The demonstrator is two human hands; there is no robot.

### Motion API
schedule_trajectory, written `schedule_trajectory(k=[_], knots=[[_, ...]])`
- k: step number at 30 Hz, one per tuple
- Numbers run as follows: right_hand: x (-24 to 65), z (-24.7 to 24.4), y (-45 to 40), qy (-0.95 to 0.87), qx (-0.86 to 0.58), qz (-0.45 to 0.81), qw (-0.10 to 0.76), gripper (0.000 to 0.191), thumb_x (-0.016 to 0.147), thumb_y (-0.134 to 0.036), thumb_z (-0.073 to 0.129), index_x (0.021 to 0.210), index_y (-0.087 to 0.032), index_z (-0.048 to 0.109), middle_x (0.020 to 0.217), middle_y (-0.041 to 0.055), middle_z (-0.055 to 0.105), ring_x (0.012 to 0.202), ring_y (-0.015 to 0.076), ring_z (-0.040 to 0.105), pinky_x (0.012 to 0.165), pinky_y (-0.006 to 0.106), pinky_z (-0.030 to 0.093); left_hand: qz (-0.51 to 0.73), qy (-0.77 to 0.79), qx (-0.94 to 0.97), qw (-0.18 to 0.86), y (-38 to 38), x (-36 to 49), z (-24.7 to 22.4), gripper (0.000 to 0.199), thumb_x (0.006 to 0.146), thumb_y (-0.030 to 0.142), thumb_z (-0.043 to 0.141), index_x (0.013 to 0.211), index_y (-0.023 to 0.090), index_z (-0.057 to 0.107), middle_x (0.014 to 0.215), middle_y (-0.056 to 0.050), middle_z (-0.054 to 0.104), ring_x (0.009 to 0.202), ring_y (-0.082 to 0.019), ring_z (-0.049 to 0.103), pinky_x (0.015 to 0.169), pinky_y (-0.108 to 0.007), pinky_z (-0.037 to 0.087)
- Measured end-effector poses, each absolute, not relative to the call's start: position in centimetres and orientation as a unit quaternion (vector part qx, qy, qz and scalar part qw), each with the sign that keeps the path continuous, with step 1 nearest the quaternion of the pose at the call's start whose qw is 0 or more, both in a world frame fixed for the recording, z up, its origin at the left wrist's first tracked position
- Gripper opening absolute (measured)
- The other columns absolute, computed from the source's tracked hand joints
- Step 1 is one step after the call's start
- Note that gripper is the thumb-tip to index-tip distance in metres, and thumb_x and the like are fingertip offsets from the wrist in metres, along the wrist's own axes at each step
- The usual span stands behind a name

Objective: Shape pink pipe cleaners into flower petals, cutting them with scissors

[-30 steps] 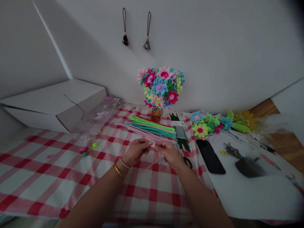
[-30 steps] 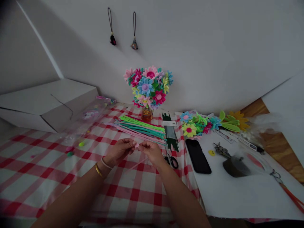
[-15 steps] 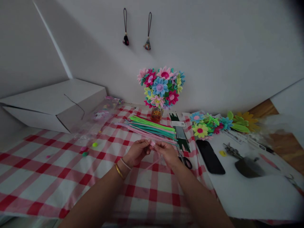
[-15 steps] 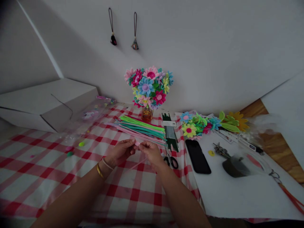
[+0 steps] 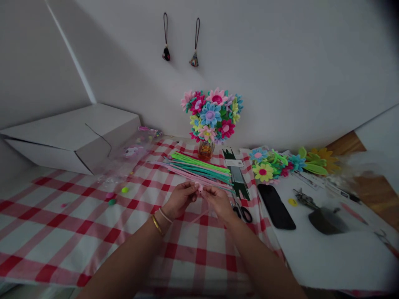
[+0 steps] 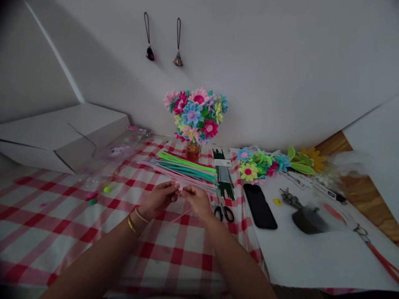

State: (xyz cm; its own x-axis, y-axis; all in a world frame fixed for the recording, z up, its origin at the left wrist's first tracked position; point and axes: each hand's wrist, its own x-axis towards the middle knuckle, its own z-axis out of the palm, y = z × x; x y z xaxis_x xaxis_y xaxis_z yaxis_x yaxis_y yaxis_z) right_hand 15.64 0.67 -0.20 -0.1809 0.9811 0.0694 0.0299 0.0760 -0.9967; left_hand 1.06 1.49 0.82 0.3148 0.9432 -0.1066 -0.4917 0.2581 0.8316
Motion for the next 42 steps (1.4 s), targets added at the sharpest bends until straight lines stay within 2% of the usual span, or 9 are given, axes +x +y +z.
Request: schedule_trajectory(k=[4, 7, 10, 17, 27, 31, 34, 38, 42], knots=[[15.8, -0.1, 0.5, -0.664, -0.493, 0.332, 0.453, 0.018, 0.071, -0.033, 0.061, 0.082, -0.019, 0.063, 0.081, 0.0037, 0.065, 0.075, 0.0173, 0.057, 0.071, 0.032, 0.042, 0.501, 0.307, 0.328, 0.74, 1.6, 1.0, 0.7, 0.021, 0.065, 0.03, 0.067, 0.067, 0.011, 0.06, 0.059, 0.0, 0.054, 0.045, -0.003, 0.041, 0.043, -0.018, 0.028], [15.9, 0.1, 0.2, -0.751, -0.493, 0.127, 0.422, 0.012, 0.076, -0.029, 0.058, 0.081, -0.021, 0.064, 0.081, 0.0041, 0.067, 0.081, 0.019, 0.055, 0.08, 0.036, 0.036, 0.494, 0.313, 0.31, 0.75, 1.6, 1.1, 0.5, 0.02, 0.065, 0.03, 0.068, 0.065, 0.011, 0.059, 0.056, 0.002, 0.052, 0.043, -0.003, 0.038, 0.042, -0.018, 0.025], [16.0, 0.4, 0.0, -0.791, -0.477, 0.013, 0.383, 0.013, 0.081, -0.029, 0.053, 0.084, -0.021, 0.063, 0.079, 0.0033, 0.066, 0.08, 0.019, 0.055, 0.083, 0.038, 0.031, 0.49, 0.323, 0.297, 0.753, 1.6, 1.2, 0.3, 0.021, 0.063, 0.03, 0.068, 0.064, 0.011, 0.058, 0.054, 0.002, 0.05, 0.042, -0.002, 0.037, 0.041, -0.018, 0.024], [16.0, 0.9, -0.3, -0.808, -0.464, -0.039, 0.36, 0.015, 0.084, -0.025, 0.048, 0.088, -0.02, 0.062, 0.083, 0.0031, 0.066, 0.082, 0.0173, 0.053, 0.085, 0.036, 0.028, 0.445, 0.319, 0.298, 0.782, 1.6, 1.1, 0.2, 0.02, 0.062, 0.027, 0.068, 0.062, 0.011, 0.056, 0.053, 0.003, 0.048, 0.041, -0.003, 0.035, 0.039, -0.018, 0.021], [16.0, 1.0, -0.3, -0.816, -0.442, -0.099, 0.36, 0.013, 0.083, -0.027, 0.051, 0.079, -0.021, 0.062, 0.075, 0.0003, 0.067, 0.078, 0.0156, 0.054, 0.089, 0.038, 0.025, 0.446, 0.327, 0.29, 0.781, 1.4, 1.3, 0.1, 0.021, 0.064, 0.024, 0.066, 0.057, 0.011, 0.053, 0.051, 0.004, 0.045, 0.038, -0.001, 0.028, 0.038, -0.018, 0.017], [15.9, 1.2, -0.4, -0.809, -0.451, -0.066, 0.371, 0.015, 0.083, -0.026, 0.05, 0.076, -0.02, 0.062, 0.073, 0.0015, 0.066, 0.077, 0.0159, 0.054, 0.087, 0.038, 0.026, 0.463, 0.325, 0.306, 0.766, 1.4, 1.5, 0.0, 0.024, 0.063, 0.025, 0.068, 0.054, 0.011, 0.051, 0.048, 0.005, 0.042, 0.038, -0.001, 0.028, 0.039, -0.019, 0.016], [15.8, 1.1, -0.4, -0.779, -0.475, 0.023, 0.41, 0.016, 0.083, -0.027, 0.049, 0.076, -0.019, 0.061, 0.074, 0.0028, 0.064, 0.077, 0.0167, 0.053, 0.083, 0.036, 0.03, 0.478, 0.322, 0.318, 0.753, 1.4, 1.7, -0.1, 0.025, 0.063, 0.027, 0.068, 0.053, 0.011, 0.051, 0.046, 0.005, 0.041, 0.039, -0.001, 0.028, 0.039, -0.019, 0.016], [15.6, 0.3, 0.1, -0.657, -0.491, 0.298, 0.488, 0.019, 0.079, -0.034, 0.05, 0.075, -0.018, 0.06, 0.073, 0.0022, 0.061, 0.071, 0.0154, 0.052, 0.07, 0.03, 0.038, 0.493, 0.321, 0.322, 0.741, 1.3, 1.9, 0.0, 0.021, 0.063, 0.025, 0.069, 0.057, 0.01, 0.055, 0.048, 0.004, 0.045, 0.04, -0.002, 0.031, 0.04, -0.019, 0.018], [14.9, -0.7, 0.5, -0.453, -0.419, 0.582, 0.53, 0.014, 0.069, -0.031, 0.06, 0.066, -0.017, 0.058, 0.062, -0.0011, 0.056, 0.059, 0.0117, 0.05, 0.061, 0.026, 0.039, 0.494, 0.314, 0.328, 0.742, 1.2, 1.9, 0.0, 0.018, 0.063, 0.025, 0.069, 0.061, 0.01, 0.06, 0.053, 0.002, 0.051, 0.043, -0.003, 0.037, 0.042, -0.019, 0.022]])
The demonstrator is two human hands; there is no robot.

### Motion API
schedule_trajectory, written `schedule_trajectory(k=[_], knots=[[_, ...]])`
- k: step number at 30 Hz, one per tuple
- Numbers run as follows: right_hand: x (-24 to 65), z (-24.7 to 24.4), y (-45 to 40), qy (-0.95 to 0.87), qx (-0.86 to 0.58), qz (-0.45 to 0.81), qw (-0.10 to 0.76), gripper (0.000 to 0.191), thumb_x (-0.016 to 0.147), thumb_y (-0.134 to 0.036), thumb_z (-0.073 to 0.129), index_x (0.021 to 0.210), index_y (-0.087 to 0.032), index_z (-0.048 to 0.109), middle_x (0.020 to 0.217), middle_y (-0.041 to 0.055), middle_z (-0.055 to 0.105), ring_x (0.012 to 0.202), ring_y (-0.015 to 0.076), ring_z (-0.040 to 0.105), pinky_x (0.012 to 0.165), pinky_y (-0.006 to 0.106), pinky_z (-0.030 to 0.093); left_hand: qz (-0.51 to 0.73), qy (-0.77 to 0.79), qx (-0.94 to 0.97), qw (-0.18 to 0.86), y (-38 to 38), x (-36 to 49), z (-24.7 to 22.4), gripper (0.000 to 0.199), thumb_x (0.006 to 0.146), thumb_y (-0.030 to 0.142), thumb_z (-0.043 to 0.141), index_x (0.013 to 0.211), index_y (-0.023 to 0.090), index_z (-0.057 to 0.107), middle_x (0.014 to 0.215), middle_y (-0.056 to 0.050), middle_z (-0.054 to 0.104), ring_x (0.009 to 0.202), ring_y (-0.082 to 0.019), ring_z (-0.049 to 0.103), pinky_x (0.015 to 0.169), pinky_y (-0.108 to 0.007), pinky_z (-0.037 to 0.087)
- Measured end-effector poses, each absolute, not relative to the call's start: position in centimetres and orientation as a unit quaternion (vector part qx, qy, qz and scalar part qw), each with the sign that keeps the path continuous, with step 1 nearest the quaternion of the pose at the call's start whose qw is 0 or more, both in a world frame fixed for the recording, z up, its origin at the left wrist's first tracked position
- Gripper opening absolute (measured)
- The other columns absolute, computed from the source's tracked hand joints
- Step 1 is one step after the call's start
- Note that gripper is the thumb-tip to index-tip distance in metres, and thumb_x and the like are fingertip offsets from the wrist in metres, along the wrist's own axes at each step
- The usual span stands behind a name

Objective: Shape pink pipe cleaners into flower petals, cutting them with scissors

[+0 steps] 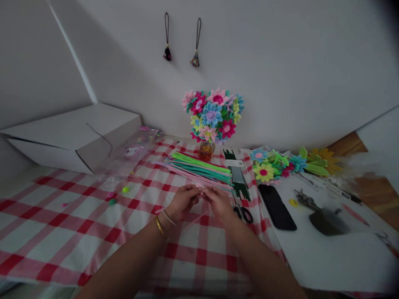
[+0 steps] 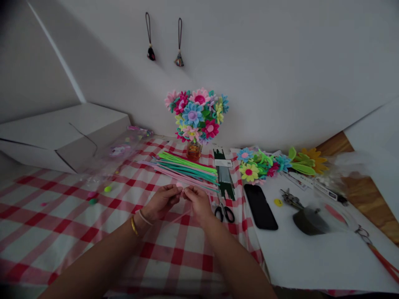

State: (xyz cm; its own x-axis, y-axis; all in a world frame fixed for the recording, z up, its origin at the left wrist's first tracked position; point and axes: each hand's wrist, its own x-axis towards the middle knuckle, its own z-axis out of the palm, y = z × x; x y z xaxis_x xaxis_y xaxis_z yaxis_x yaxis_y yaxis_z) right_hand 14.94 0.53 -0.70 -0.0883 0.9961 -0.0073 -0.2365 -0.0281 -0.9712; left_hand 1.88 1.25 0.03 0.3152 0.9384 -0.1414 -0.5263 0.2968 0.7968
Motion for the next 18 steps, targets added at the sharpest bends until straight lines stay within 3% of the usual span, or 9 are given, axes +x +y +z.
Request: schedule_trajectory(k=[3, 5, 9, 13, 18], knots=[[14.5, -0.8, 0.4, -0.36, -0.393, 0.668, 0.52, 0.014, 0.067, -0.03, 0.061, 0.067, -0.017, 0.058, 0.063, -0.0003, 0.056, 0.058, 0.0111, 0.05, 0.059, 0.026, 0.039, 0.504, 0.315, 0.331, 0.733, 1.3, 1.9, -0.1, 0.017, 0.062, 0.024, 0.07, 0.062, 0.01, 0.06, 0.055, 0.001, 0.053, 0.046, -0.003, 0.04, 0.045, -0.019, 0.026], [14.5, -0.7, 0.3, -0.381, -0.413, 0.642, 0.522, 0.014, 0.068, -0.031, 0.06, 0.068, -0.017, 0.058, 0.063, 0.0001, 0.056, 0.058, 0.0114, 0.051, 0.059, 0.026, 0.039, 0.512, 0.322, 0.33, 0.725, 1.3, 1.9, -0.1, 0.017, 0.062, 0.024, 0.07, 0.061, 0.01, 0.06, 0.055, 0.001, 0.053, 0.046, -0.004, 0.04, 0.045, -0.019, 0.027], [15.2, -0.1, 0.2, -0.583, -0.495, 0.371, 0.527, 0.014, 0.073, -0.032, 0.056, 0.072, -0.019, 0.059, 0.071, 0.0015, 0.06, 0.068, 0.0147, 0.053, 0.066, 0.029, 0.04, 0.516, 0.346, 0.318, 0.716, 1.3, 1.9, -0.2, 0.019, 0.061, 0.025, 0.07, 0.058, 0.011, 0.058, 0.049, 0.004, 0.047, 0.041, -0.003, 0.035, 0.041, -0.019, 0.022], [15.8, 0.5, 0.0, -0.738, -0.506, 0.078, 0.439, 0.016, 0.08, -0.029, 0.05, 0.076, -0.019, 0.063, 0.074, 0.0042, 0.064, 0.076, 0.0181, 0.054, 0.077, 0.034, 0.035, 0.531, 0.35, 0.316, 0.704, 1.2, 2.1, -0.2, 0.02, 0.06, 0.025, 0.071, 0.057, 0.011, 0.057, 0.048, 0.004, 0.044, 0.041, -0.002, 0.033, 0.041, -0.019, 0.02], [15.8, 0.3, -0.1, -0.771, -0.494, 0.007, 0.401, 0.016, 0.083, -0.024, 0.048, 0.08, -0.019, 0.063, 0.075, 0.0039, 0.066, 0.075, 0.0179, 0.055, 0.074, 0.033, 0.036, 0.546, 0.359, 0.322, 0.685, 1.2, 2.3, -0.3, 0.019, 0.06, 0.025, 0.071, 0.057, 0.011, 0.058, 0.049, 0.003, 0.048, 0.042, -0.003, 0.035, 0.042, -0.019, 0.021]])
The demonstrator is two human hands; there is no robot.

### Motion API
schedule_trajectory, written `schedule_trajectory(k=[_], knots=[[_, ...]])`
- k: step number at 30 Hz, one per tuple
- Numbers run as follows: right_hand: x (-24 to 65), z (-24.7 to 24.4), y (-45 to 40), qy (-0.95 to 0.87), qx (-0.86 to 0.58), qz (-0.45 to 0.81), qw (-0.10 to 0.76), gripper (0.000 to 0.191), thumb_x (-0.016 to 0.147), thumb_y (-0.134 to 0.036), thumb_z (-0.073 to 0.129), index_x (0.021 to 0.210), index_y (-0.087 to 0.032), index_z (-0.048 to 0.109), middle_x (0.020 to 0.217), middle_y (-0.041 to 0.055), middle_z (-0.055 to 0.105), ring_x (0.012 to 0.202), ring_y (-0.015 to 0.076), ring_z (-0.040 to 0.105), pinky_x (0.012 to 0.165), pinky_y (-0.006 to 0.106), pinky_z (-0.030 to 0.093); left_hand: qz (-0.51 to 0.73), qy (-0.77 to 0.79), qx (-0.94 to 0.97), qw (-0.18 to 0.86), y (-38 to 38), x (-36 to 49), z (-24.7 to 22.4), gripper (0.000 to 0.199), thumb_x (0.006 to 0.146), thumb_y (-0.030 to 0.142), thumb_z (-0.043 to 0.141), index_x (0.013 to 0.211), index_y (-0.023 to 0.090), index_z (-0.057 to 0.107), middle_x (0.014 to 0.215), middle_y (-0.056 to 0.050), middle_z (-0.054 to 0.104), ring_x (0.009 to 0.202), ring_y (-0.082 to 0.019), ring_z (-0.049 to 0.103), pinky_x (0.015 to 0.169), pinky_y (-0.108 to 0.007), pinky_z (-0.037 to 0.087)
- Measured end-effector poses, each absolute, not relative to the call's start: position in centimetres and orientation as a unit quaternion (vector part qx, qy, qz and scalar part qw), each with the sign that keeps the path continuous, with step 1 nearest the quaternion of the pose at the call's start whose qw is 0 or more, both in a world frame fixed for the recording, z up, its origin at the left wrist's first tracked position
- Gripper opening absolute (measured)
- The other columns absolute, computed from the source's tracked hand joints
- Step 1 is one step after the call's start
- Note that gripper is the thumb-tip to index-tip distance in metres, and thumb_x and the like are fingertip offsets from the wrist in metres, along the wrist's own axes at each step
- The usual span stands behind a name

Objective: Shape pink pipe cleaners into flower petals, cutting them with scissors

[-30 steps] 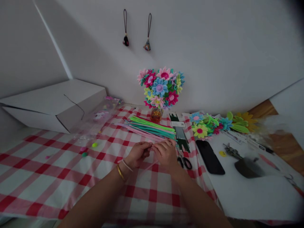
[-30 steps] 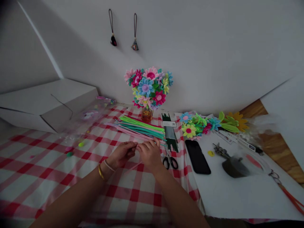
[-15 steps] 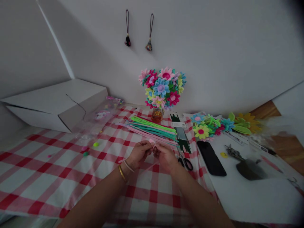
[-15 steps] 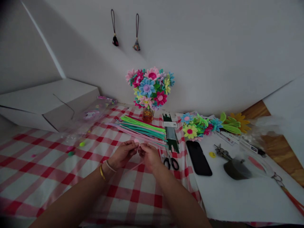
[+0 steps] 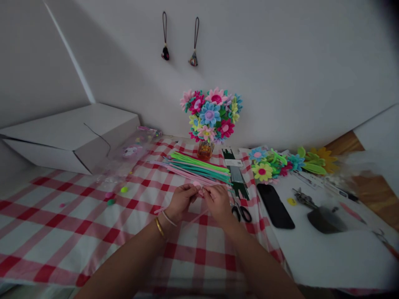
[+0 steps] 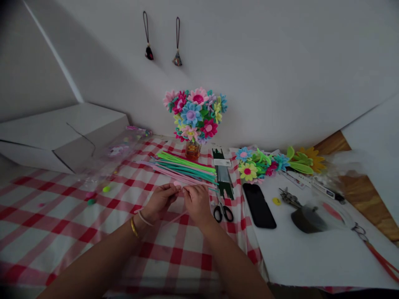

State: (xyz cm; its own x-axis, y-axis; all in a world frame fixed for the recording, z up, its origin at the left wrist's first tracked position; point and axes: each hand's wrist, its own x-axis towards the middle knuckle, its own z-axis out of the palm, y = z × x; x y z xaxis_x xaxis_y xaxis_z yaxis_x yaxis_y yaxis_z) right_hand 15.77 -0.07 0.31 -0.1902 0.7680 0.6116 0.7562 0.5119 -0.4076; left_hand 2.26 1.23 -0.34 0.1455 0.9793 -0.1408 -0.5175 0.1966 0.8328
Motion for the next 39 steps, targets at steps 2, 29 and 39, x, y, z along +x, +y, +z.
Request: schedule_trajectory(k=[2, 29, 39], knots=[[15.7, 0.1, 0.0, -0.779, -0.488, 0.008, 0.395, 0.016, 0.083, -0.024, 0.047, 0.082, -0.019, 0.063, 0.077, 0.0041, 0.066, 0.076, 0.0181, 0.055, 0.075, 0.033, 0.036, 0.55, 0.358, 0.33, 0.679, 1.2, 2.3, -0.5, 0.019, 0.061, 0.025, 0.07, 0.057, 0.011, 0.058, 0.051, 0.002, 0.05, 0.044, -0.003, 0.036, 0.043, -0.019, 0.023], [16.1, 0.5, 0.4, -0.588, -0.428, 0.541, 0.423, 0.017, 0.069, -0.033, 0.062, 0.07, -0.016, 0.064, 0.065, -0.0019, 0.058, 0.06, 0.0103, 0.049, 0.061, 0.023, 0.036, 0.489, 0.348, 0.349, 0.719, 1.4, 1.1, 0.9, 0.021, 0.064, 0.028, 0.066, 0.056, 0.011, 0.057, 0.047, 0.002, 0.047, 0.041, -0.004, 0.037, 0.041, -0.02, 0.023], [16.1, 0.0, 0.6, -0.561, -0.432, 0.563, 0.426, 0.018, 0.067, -0.034, 0.063, 0.071, -0.017, 0.065, 0.066, -0.0014, 0.06, 0.061, 0.0107, 0.051, 0.062, 0.024, 0.038, 0.515, 0.374, 0.353, 0.686, 1.5, 1.3, 0.8, 0.026, 0.061, 0.034, 0.069, 0.058, 0.011, 0.057, 0.048, 0.002, 0.048, 0.043, -0.005, 0.039, 0.043, -0.02, 0.025]])
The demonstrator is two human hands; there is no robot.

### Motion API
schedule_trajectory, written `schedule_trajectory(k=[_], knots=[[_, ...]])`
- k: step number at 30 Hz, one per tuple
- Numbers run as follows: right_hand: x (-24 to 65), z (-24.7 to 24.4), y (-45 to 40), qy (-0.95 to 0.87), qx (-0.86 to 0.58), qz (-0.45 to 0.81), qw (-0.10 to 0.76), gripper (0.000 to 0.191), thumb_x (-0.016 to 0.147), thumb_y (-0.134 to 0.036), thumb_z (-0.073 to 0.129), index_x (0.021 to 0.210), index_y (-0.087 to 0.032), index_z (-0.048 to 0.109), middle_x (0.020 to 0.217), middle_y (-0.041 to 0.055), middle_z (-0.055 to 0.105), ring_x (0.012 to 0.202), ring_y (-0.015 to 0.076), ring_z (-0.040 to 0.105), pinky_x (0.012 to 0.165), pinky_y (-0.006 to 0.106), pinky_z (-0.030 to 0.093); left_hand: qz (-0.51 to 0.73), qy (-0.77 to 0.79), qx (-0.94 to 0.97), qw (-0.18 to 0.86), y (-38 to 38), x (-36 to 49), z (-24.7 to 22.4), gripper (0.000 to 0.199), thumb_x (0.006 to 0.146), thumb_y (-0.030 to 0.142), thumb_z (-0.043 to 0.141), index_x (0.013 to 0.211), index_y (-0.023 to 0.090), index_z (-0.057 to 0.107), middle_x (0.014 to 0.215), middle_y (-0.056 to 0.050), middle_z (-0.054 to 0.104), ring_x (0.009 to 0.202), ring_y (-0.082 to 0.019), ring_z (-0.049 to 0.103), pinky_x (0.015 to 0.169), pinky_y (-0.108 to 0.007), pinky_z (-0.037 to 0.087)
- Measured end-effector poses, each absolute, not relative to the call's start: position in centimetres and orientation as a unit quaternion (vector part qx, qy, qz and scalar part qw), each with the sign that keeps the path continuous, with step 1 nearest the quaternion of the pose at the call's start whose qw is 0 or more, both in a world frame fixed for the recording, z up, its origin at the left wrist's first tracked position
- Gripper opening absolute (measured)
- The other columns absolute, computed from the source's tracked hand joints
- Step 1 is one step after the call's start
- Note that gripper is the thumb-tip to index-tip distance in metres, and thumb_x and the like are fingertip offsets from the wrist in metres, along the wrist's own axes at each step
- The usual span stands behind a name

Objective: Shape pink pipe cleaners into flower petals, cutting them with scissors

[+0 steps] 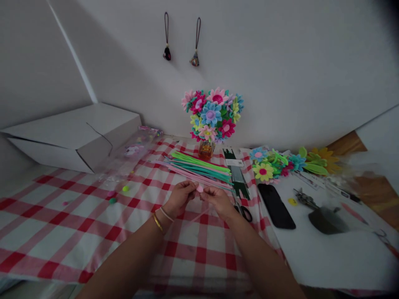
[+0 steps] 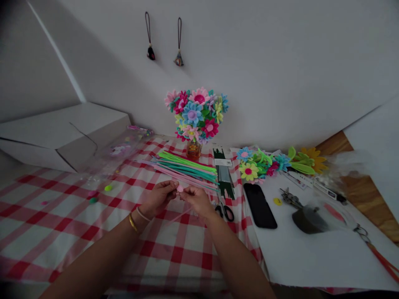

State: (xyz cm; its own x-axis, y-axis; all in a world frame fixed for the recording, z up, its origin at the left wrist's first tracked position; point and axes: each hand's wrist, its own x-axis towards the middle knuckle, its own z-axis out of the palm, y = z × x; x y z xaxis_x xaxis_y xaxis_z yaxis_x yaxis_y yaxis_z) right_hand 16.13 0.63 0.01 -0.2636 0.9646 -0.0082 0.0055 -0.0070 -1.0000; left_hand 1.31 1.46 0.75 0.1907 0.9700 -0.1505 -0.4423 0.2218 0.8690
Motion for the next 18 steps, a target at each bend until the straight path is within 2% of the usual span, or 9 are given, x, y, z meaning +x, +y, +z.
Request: schedule_trajectory(k=[3, 8, 10, 13, 15, 18], knots=[[16.1, -0.1, 0.7, -0.556, -0.445, 0.553, 0.433, 0.016, 0.065, -0.033, 0.065, 0.067, -0.017, 0.064, 0.063, -0.0026, 0.059, 0.058, 0.0098, 0.049, 0.059, 0.023, 0.037, 0.498, 0.369, 0.363, 0.695, 1.7, 1.0, 0.4, 0.026, 0.062, 0.035, 0.068, 0.059, 0.011, 0.057, 0.049, 0.002, 0.047, 0.042, -0.005, 0.037, 0.042, -0.02, 0.023], [16.4, 0.2, 1.1, -0.559, -0.479, 0.516, 0.437, 0.018, 0.064, -0.034, 0.065, 0.072, -0.018, 0.068, 0.068, -0.0006, 0.064, 0.062, 0.0122, 0.053, 0.063, 0.026, 0.04, 0.472, 0.369, 0.431, 0.675, 2.5, 0.2, 0.1, 0.024, 0.063, 0.035, 0.067, 0.063, 0.012, 0.06, 0.049, 0.003, 0.047, 0.043, -0.005, 0.036, 0.043, -0.02, 0.024], [16.8, 0.3, 1.3, -0.571, -0.508, 0.471, 0.442, 0.019, 0.063, -0.035, 0.066, 0.072, -0.018, 0.068, 0.067, -0.0004, 0.064, 0.061, 0.0128, 0.053, 0.062, 0.026, 0.04, 0.468, 0.409, 0.474, 0.624, 2.9, -0.5, 0.3, 0.025, 0.064, 0.037, 0.064, 0.064, 0.012, 0.062, 0.051, 0.002, 0.05, 0.044, -0.006, 0.037, 0.044, -0.02, 0.026], [17.4, 0.1, 1.7, -0.592, -0.539, 0.393, 0.452, 0.02, 0.06, -0.036, 0.067, 0.068, -0.018, 0.068, 0.063, -0.0002, 0.063, 0.058, 0.0134, 0.053, 0.058, 0.026, 0.04, 0.465, 0.504, 0.54, 0.488, 3.8, -2.2, 0.5, 0.02, 0.06, 0.033, 0.065, 0.066, 0.014, 0.065, 0.056, 0.0, 0.056, 0.05, -0.009, 0.043, 0.048, -0.021, 0.03], [17.8, -0.1, 2.0, -0.598, -0.55, 0.359, 0.459, 0.021, 0.059, -0.037, 0.068, 0.068, -0.018, 0.068, 0.063, 0.0002, 0.063, 0.057, 0.0136, 0.053, 0.056, 0.026, 0.039, 0.42, 0.562, 0.595, 0.393, 4.4, -3.6, 0.4, 0.013, 0.058, 0.028, 0.064, 0.06, 0.015, 0.065, 0.056, 0.0, 0.057, 0.054, -0.011, 0.045, 0.052, -0.022, 0.032], [18.3, -0.5, 2.3, -0.609, -0.55, 0.338, 0.461, 0.024, 0.06, -0.039, 0.067, 0.071, -0.018, 0.068, 0.066, 0.0011, 0.064, 0.059, 0.0143, 0.054, 0.057, 0.026, 0.04, 0.315, 0.605, 0.641, 0.352, 4.9, -5.4, 0.0, 0.011, 0.055, 0.027, 0.063, 0.055, 0.016, 0.064, 0.052, 0.0, 0.057, 0.052, -0.013, 0.047, 0.05, -0.023, 0.029]])
